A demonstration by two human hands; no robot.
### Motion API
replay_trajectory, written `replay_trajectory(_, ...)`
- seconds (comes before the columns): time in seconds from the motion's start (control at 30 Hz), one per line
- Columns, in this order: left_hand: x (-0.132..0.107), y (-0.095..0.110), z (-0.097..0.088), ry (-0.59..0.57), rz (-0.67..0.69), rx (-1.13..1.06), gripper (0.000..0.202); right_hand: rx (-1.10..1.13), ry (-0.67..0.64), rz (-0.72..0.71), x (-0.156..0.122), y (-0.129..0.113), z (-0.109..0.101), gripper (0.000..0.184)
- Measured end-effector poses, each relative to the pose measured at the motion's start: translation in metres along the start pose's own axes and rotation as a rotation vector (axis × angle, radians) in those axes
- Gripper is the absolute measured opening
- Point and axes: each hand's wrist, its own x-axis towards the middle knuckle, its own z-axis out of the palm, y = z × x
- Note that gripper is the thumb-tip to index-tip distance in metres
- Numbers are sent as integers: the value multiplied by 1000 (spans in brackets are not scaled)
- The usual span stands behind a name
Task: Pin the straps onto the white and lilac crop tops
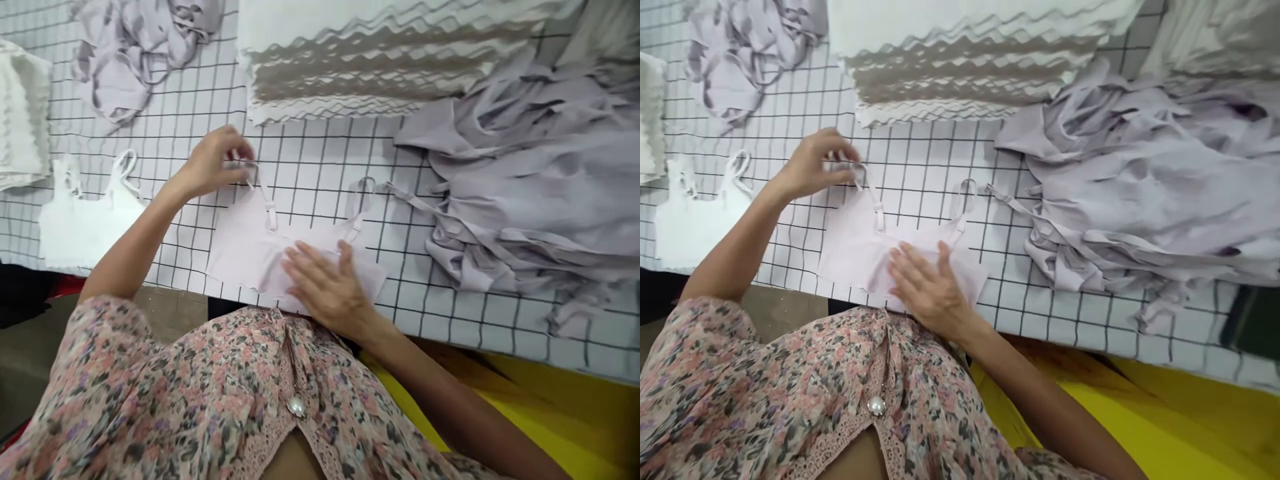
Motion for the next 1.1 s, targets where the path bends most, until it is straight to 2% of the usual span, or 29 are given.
replay_trajectory(0.1, -60, 1, 11, 38, 85, 7, 21, -94, 154, 303, -30, 18, -38, 27)
replay_trajectory(0.2, -94, -7, 23, -5, 75, 76, 34, -119, 114, 463, -50, 32, -55, 14)
replay_trajectory(0.33, -95, -17, 30, -75, -3, 96, 35, -120, -93, 519, -49, 40, -45, 30)
replay_trajectory(0.47, -87, -20, 19, -112, -92, -111, 36, -184, -193, 614, -37, 46, -35, 30)
replay_trajectory(0.53, -87, -21, 15, -117, -167, -214, 34, -186, -201, 630, -32, 49, -32, 30)
replay_trajectory(0.6, -88, -20, 14, -93, -202, -228, 30, -178, -182, 637, -30, 52, -30, 30)
replay_trajectory(0.7, -95, -15, 17, 63, -170, -78, 20, -200, -94, 675, -36, 49, -31, 33)
replay_trajectory(0.77, -109, -8, 21, 180, -128, 68, 18, -245, -32, 723, -46, 41, -35, 36)
replay_trajectory(0.8, -119, -5, 24, 203, -105, 126, 18, -267, -15, 751, -52, 34, -38, 38)
replay_trajectory(0.87, -143, 2, 31, 166, -52, 188, 24, -297, -13, 799, -62, 17, -40, 41)
replay_trajectory(0.97, -177, 9, 44, 120, 28, 205, 34, -319, -22, 823, -66, -5, -33, 42)
replay_trajectory(1.1, -200, 15, 60, 192, 34, 152, 10, -365, 19, 760, -60, -7, -21, 31)
